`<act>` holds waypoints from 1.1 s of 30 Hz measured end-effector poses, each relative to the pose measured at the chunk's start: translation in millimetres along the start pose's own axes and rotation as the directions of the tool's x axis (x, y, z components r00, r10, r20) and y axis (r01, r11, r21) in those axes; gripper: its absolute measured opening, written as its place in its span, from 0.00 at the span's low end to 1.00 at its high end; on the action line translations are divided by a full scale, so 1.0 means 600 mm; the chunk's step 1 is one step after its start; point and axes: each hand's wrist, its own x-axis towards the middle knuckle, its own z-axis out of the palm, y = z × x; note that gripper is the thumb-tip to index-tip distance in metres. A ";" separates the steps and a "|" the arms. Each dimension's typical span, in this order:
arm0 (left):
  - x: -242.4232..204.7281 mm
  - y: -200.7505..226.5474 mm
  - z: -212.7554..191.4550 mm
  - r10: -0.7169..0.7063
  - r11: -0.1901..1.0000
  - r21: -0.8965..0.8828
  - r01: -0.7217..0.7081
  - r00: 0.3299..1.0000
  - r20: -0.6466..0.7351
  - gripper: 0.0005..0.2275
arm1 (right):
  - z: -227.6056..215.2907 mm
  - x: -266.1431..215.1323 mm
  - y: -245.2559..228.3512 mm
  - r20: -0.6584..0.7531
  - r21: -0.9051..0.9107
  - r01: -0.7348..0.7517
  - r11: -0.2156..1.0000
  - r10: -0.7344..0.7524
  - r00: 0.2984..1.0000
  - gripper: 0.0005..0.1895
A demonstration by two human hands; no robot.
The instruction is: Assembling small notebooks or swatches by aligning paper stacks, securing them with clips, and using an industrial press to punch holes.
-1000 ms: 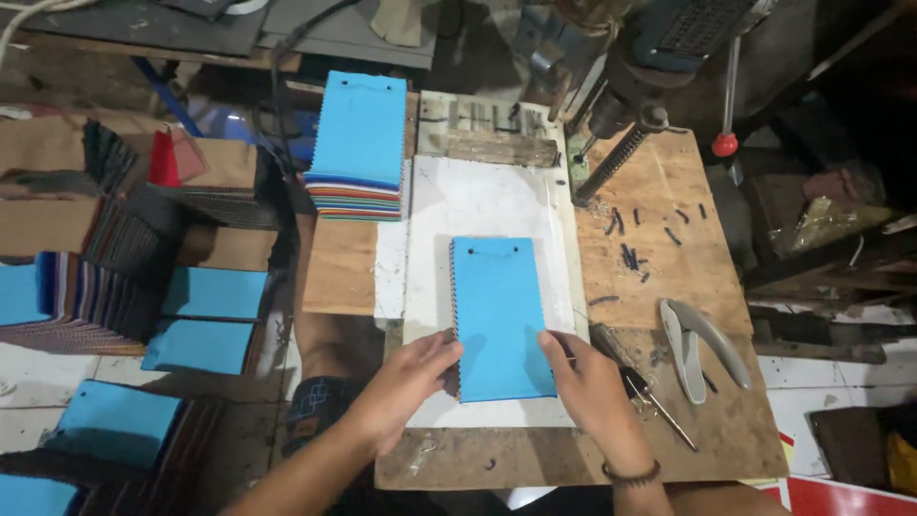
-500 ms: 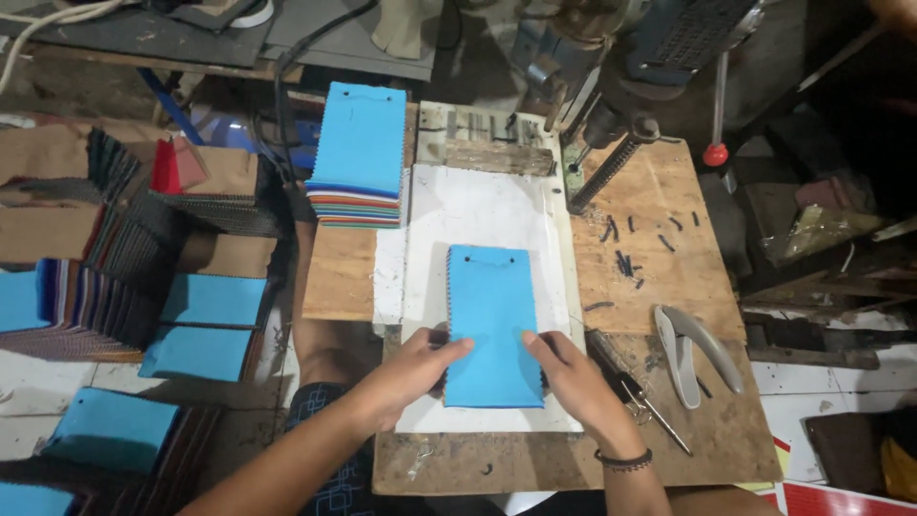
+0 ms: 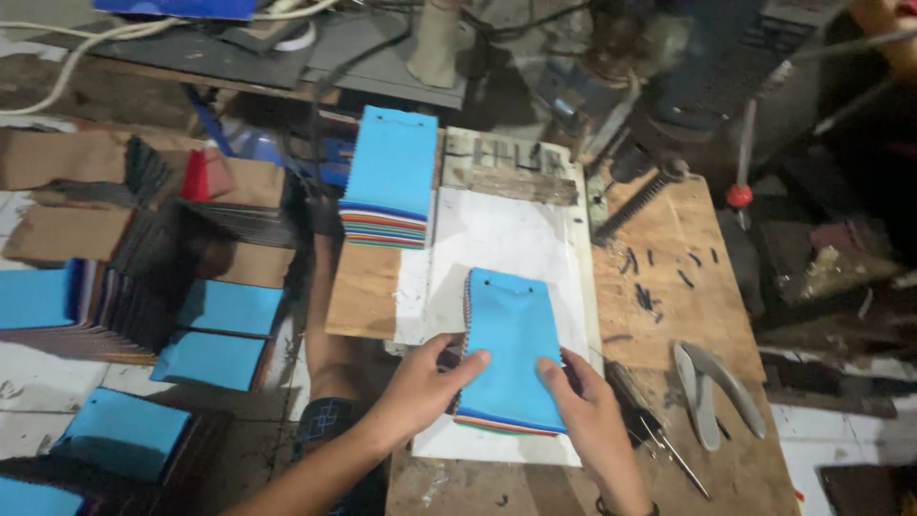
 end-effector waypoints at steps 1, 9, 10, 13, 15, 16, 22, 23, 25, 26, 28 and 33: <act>-0.007 0.022 -0.014 0.002 1.000 -0.006 -0.002 1.000 -0.014 0.20 | 0.003 -0.001 -0.012 0.010 -0.006 0.010 1.000 -0.010 1.000 0.34; 0.033 0.140 -0.145 0.224 0.975 -0.010 -0.224 0.975 -0.012 0.34 | 0.054 -0.027 -0.182 0.041 0.072 0.529 0.846 -0.532 0.846 0.36; 0.049 0.159 -0.171 0.228 0.974 -0.012 -0.228 0.974 -0.021 0.34 | 0.070 -0.012 -0.199 0.047 0.072 0.536 0.841 -0.539 0.841 0.36; 0.102 0.207 -0.246 0.280 0.956 -0.069 -0.284 0.958 -0.069 0.30 | 0.123 0.029 -0.254 0.059 0.078 0.654 0.753 -0.658 0.751 0.34; 0.149 0.214 -0.288 0.274 0.959 0.103 -0.264 0.956 -0.104 0.29 | 0.162 0.055 -0.284 0.079 0.133 0.666 0.734 -0.677 0.731 0.34; 0.170 0.209 -0.303 0.273 0.960 0.101 -0.262 0.955 -0.114 0.29 | 0.175 0.072 -0.291 0.087 0.134 0.668 0.732 -0.680 0.728 0.34; 0.237 0.180 -0.339 0.243 0.970 0.039 -0.240 0.958 -0.155 0.31 | 0.234 0.116 -0.319 0.104 0.114 0.627 0.770 -0.637 0.764 0.39; 0.226 0.185 -0.331 0.228 0.973 0.002 -0.230 0.963 -0.146 0.32 | 0.241 0.132 -0.318 0.111 0.076 0.605 0.793 -0.609 0.785 0.40; 0.225 0.178 -0.327 0.212 0.975 -0.035 -0.218 0.968 -0.136 0.32 | 0.250 0.145 -0.316 0.116 0.038 0.579 0.814 -0.579 0.807 0.41; 0.237 0.167 -0.331 0.208 0.975 -0.047 -0.215 0.969 -0.130 0.32 | 0.252 0.142 -0.316 0.119 0.031 0.564 0.825 -0.563 0.818 0.41; 0.246 0.154 -0.334 0.200 0.976 -0.064 -0.209 0.972 -0.123 0.33 | 0.256 0.146 -0.311 0.123 0.018 0.546 0.837 -0.544 0.830 0.41; 0.289 0.120 -0.350 0.143 0.981 -0.117 -0.157 0.982 -0.121 0.34 | 0.257 0.123 -0.309 0.163 0.085 0.511 0.855 -0.518 0.840 0.40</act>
